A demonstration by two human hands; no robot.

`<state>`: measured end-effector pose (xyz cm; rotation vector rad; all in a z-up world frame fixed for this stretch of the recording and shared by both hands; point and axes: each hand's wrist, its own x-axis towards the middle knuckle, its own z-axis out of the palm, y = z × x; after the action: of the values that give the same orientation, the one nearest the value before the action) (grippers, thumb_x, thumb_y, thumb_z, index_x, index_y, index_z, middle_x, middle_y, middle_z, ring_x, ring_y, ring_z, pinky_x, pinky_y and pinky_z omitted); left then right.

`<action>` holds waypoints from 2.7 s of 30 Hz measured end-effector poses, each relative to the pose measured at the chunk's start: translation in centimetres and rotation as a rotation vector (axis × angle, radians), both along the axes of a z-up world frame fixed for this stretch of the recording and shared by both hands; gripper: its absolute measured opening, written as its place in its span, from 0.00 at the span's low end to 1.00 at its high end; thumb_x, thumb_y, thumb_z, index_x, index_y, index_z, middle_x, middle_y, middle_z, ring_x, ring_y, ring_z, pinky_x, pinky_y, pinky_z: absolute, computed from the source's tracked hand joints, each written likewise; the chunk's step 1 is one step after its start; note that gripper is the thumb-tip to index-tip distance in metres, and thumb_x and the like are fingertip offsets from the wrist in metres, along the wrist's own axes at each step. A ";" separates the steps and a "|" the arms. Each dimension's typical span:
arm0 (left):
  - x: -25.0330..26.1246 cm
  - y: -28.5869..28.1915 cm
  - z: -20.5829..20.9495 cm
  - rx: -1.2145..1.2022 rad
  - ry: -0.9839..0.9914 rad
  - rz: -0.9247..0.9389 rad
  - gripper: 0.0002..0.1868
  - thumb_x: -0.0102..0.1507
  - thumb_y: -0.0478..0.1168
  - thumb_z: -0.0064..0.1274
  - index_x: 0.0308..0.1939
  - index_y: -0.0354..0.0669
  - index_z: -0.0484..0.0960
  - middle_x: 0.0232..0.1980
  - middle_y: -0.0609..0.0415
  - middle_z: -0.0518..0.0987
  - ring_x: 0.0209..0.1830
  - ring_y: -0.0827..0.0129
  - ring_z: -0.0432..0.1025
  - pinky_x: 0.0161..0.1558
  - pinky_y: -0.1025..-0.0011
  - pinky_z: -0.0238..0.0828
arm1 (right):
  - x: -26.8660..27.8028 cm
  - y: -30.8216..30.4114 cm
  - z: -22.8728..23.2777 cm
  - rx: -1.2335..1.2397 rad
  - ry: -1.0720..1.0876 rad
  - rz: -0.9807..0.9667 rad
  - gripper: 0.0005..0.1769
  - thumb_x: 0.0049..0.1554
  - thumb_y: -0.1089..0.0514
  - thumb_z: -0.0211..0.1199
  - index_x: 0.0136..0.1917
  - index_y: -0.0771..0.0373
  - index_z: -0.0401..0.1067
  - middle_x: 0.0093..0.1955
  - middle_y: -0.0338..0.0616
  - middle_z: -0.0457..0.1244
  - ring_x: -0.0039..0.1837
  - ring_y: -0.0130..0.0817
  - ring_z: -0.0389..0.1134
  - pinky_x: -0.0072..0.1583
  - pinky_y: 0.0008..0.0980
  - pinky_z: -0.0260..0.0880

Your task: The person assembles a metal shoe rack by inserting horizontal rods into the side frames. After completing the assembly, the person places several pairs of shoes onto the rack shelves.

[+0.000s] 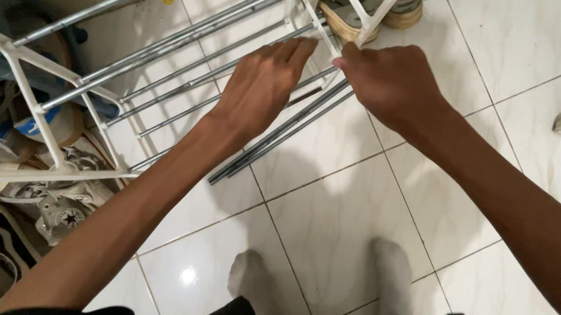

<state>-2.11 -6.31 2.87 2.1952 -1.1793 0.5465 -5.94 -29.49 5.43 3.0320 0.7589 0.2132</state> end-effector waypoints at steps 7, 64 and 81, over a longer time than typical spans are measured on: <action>0.1 -1.7 -2.2 0.338 0.075 0.081 0.17 0.55 0.27 0.54 0.49 0.33 0.77 0.37 0.43 0.82 0.36 0.52 0.77 0.39 0.61 0.76 | 0.7 -2.1 -2.8 -0.177 -0.003 0.141 0.11 0.59 0.58 0.60 0.53 0.65 0.72 0.33 0.43 0.67 0.35 0.40 0.71 0.36 0.37 0.69; -9.8 3.3 -26.2 0.722 0.418 0.613 0.13 0.56 0.32 0.56 0.46 0.38 0.78 0.45 0.48 0.77 0.48 0.61 0.73 0.44 0.66 0.74 | 2.0 4.9 -27.3 -0.021 0.256 0.331 0.09 0.52 0.71 0.63 0.47 0.66 0.73 0.48 0.51 0.65 0.40 0.42 0.71 0.39 0.39 0.71; -9.5 4.3 -17.7 0.695 0.190 0.441 0.14 0.59 0.31 0.52 0.49 0.37 0.74 0.42 0.50 0.78 0.43 0.62 0.75 0.45 0.64 0.72 | 0.6 2.6 -18.9 0.016 0.242 0.355 0.10 0.55 0.70 0.61 0.51 0.69 0.73 0.43 0.52 0.68 0.48 0.44 0.71 0.54 0.43 0.70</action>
<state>-11.59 -2.00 -14.86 3.0538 -0.8546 0.0768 -5.29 -26.88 -13.44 2.9459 1.3171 -0.1524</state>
